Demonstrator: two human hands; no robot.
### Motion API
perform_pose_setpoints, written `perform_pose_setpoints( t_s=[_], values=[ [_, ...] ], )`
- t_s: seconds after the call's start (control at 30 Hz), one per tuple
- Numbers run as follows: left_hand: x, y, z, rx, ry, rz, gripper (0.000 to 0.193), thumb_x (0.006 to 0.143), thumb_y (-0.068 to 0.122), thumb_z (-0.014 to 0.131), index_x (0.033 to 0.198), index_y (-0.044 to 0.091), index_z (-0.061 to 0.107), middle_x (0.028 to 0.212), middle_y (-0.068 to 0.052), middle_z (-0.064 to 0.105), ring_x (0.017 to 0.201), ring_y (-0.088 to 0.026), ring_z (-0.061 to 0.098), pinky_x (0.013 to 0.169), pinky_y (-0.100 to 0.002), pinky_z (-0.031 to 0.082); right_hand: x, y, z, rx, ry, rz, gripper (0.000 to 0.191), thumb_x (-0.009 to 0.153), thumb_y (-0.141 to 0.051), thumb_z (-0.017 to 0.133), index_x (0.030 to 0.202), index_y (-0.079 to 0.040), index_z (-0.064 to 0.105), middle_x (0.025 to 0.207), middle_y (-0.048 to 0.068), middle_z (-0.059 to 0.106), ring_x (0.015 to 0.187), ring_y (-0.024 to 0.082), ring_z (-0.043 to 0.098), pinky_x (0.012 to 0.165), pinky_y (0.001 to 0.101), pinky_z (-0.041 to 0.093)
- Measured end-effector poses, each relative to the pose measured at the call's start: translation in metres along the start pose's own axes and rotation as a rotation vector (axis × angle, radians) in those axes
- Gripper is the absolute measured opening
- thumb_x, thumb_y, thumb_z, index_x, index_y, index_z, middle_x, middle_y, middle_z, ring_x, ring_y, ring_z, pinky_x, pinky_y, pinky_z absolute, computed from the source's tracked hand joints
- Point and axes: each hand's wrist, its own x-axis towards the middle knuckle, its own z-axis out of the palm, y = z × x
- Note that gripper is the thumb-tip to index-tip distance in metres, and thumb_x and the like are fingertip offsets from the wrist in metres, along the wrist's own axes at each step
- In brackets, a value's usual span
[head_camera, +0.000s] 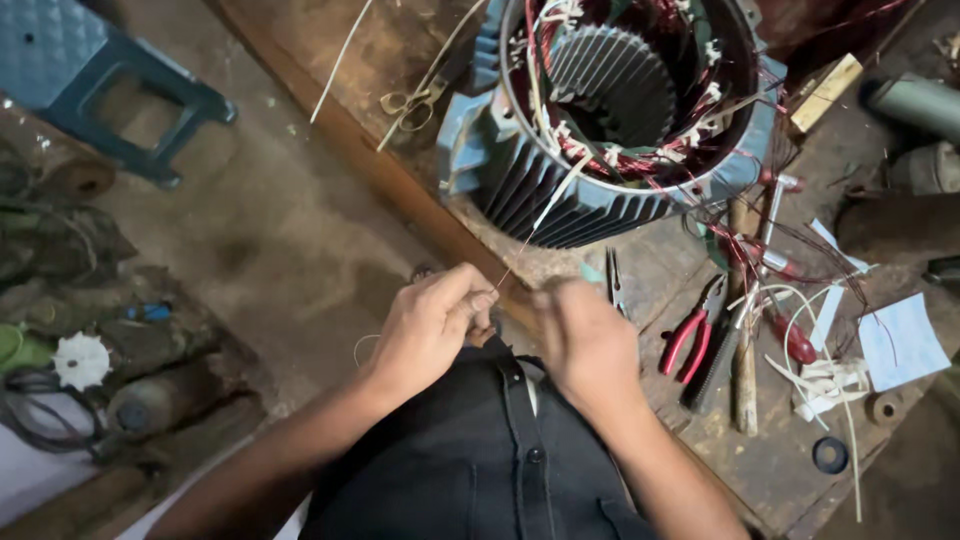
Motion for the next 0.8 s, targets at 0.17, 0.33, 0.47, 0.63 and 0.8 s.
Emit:
perform_pose_setpoints(
  t_s=[0.17,0.33,0.47,0.63,0.8],
  values=[
    [-0.012,-0.010,-0.002,0.119,0.137,0.175,0.004,0.094,0.004,0.061,0.094,0.004,0.065,0.075,-0.009,0.068,0.074,-0.027,0.070,0.068,-0.039,0.056,0.019,0.001,0.011,-0.197,-0.034,-0.048,0.019,0.098,-0.021,0.067,0.092,-0.007,0.057,0.076,0.016,0.065,0.062,0.041,0.064,0.052,0.0510,0.049],
    [-0.016,-0.012,-0.012,0.313,0.163,0.310,0.007,0.088,0.003,0.066,0.091,0.007,0.061,0.077,-0.007,0.067,0.079,-0.029,0.067,0.071,-0.042,0.053,0.015,0.005,0.016,0.035,-0.175,-0.124,0.013,0.097,-0.022,0.063,0.098,-0.011,0.057,0.073,0.016,0.064,0.063,0.040,0.065,0.052,0.0483,0.051],
    [-0.016,-0.005,-0.018,0.471,0.163,0.414,0.019,0.077,0.006,0.070,0.094,0.010,0.063,0.081,-0.003,0.068,0.082,-0.027,0.064,0.074,-0.041,0.052,0.021,0.007,0.020,-0.208,-0.124,-0.060,0.018,0.100,-0.023,0.063,0.095,-0.008,0.053,0.073,0.017,0.065,0.058,0.040,0.064,0.049,0.0505,0.049],
    [-0.015,-0.001,-0.017,0.622,0.136,0.439,0.026,0.074,0.012,0.074,0.098,0.010,0.065,0.085,-0.004,0.067,0.085,-0.026,0.063,0.075,-0.043,0.051,0.022,0.008,0.026,-0.250,-0.066,0.004,0.023,0.102,-0.024,0.063,0.089,-0.009,0.052,0.075,0.016,0.068,0.063,0.042,0.066,0.051,0.0525,0.049],
    [-0.003,-0.001,-0.007,0.396,-0.097,0.005,0.015,0.089,0.019,0.069,0.102,0.013,0.067,0.077,-0.004,0.073,0.077,-0.025,0.071,0.071,-0.042,0.055,0.008,0.004,0.021,0.010,-0.272,-0.071,0.018,0.095,-0.022,0.065,0.094,-0.007,0.055,0.071,0.018,0.065,0.064,0.041,0.066,0.055,0.0509,0.051]
  ],
)
